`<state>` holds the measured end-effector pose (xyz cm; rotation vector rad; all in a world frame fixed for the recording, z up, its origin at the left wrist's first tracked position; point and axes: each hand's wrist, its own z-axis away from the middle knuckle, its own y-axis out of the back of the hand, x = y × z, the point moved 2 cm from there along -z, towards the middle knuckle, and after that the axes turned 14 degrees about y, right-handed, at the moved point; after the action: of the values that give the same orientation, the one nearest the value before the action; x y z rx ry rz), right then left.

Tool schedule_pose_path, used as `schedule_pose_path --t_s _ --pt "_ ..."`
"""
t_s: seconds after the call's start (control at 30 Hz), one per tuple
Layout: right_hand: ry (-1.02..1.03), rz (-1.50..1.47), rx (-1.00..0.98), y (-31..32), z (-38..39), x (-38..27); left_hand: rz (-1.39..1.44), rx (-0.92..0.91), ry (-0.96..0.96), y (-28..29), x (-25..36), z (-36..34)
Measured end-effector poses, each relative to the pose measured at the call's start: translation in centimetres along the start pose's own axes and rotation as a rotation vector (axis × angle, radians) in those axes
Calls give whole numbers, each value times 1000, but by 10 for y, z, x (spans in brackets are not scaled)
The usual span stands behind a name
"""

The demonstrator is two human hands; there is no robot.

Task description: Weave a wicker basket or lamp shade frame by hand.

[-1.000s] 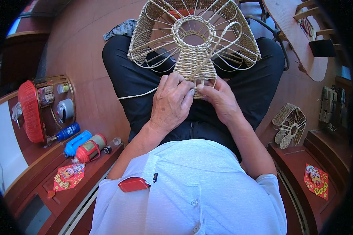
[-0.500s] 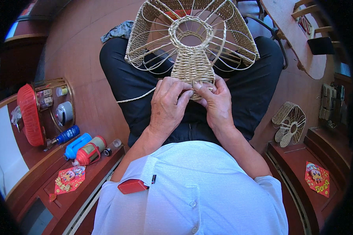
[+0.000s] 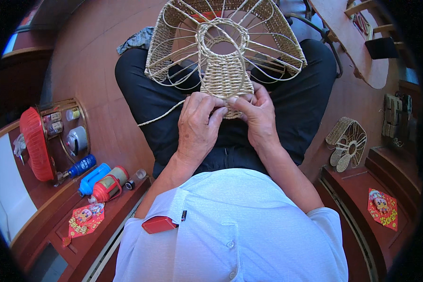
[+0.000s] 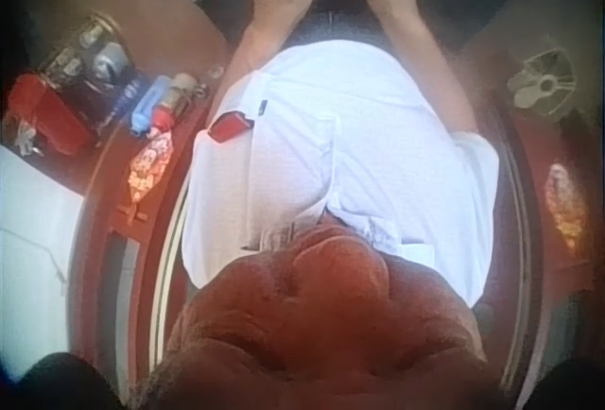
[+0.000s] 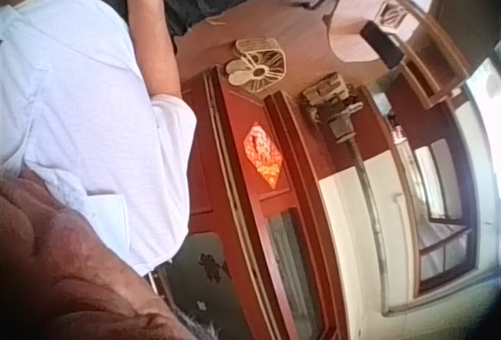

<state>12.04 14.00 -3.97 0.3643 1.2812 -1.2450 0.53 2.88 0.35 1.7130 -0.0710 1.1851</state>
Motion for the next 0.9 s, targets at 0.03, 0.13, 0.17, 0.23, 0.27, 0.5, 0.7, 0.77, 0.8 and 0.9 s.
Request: schedule_pose_path --t_s 0.03,0.13,0.17,0.23,0.27,0.5,0.7,0.77,0.8,0.9 --pt "17 -10 -14 -1 1 -1 -4 -1 5 0 0 0" --pt "169 32 31 -3 4 -3 -7 -3 8 0 1 1" --pt "177 45 33 -3 6 -4 -7 9 10 0 1 1" --pt "188 53 38 -3 8 -6 -14 8 9 0 2 2" --pt "174 76 45 -3 9 -6 -22 12 13 0 1 2" --pt "49 -88 185 0 14 -6 -28 21 8 -2 1 3" --pt "-97 -190 96 8 5 2 -26 -3 26 -1 1 2" --pt "-150 -267 41 14 0 3 -24 -13 24 -1 0 2" --pt "-220 -332 12 17 -1 4 -24 -9 29 0 0 1" --pt "-307 -559 -80 25 -3 7 -23 -18 29 0 -1 1"
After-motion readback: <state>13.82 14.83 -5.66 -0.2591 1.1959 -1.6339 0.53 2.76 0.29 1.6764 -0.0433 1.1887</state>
